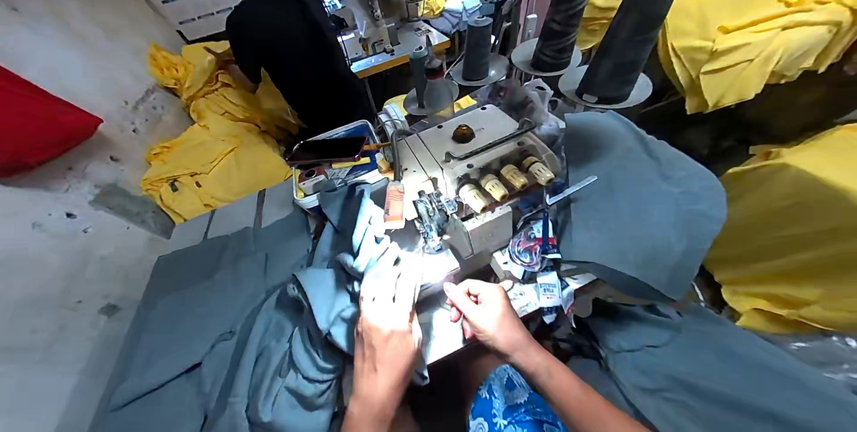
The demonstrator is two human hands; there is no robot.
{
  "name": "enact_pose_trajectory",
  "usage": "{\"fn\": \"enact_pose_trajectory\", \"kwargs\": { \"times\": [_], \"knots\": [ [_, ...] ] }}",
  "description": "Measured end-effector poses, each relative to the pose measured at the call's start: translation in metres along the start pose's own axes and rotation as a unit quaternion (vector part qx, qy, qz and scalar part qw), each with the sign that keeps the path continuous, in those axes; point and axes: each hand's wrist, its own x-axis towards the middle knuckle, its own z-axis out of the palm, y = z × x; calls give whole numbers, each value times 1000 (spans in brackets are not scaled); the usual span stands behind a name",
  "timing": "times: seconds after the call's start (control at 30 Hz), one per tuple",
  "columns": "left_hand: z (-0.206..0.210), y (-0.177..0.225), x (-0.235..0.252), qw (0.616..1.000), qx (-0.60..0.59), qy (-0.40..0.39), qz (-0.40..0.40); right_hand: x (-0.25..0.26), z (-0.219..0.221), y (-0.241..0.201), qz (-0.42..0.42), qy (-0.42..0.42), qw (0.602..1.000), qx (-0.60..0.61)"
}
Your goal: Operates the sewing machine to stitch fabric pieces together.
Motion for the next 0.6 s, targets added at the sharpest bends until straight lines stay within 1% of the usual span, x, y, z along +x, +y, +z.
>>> {"fn": "enact_pose_trajectory", "kwargs": {
  "times": [0.1, 0.23, 0.3, 0.37, 0.43, 0.47, 0.53, 0.6],
  "knots": [
    [-5, 19, -24, 1000, 20, 10, -18, -4, 5, 2, 5, -31, 999, 23],
    [3, 41, -42, 999, -19, 4, -33, -4, 10, 5, -31, -36, 997, 62],
    [14, 50, -49, 999, -41, -2, -26, -3, 9, 11, -68, -20, 996, 60],
    [25, 54, -53, 998, -64, -9, -16, -1, 2, 17, -111, 10, 993, 28],
    [32, 57, -56, 994, -103, -36, -11, 4, -8, 22, -149, 52, 987, 2],
    [33, 59, -58, 991, -121, -55, -8, 9, -14, 22, -155, 75, 985, -10],
    [32, 62, -63, 987, -136, -82, 0, 21, -24, 19, -140, 108, 984, -23],
    [23, 62, -74, 989, -125, -78, 7, 25, -30, 15, -107, 125, 986, -7]
  ]
}}
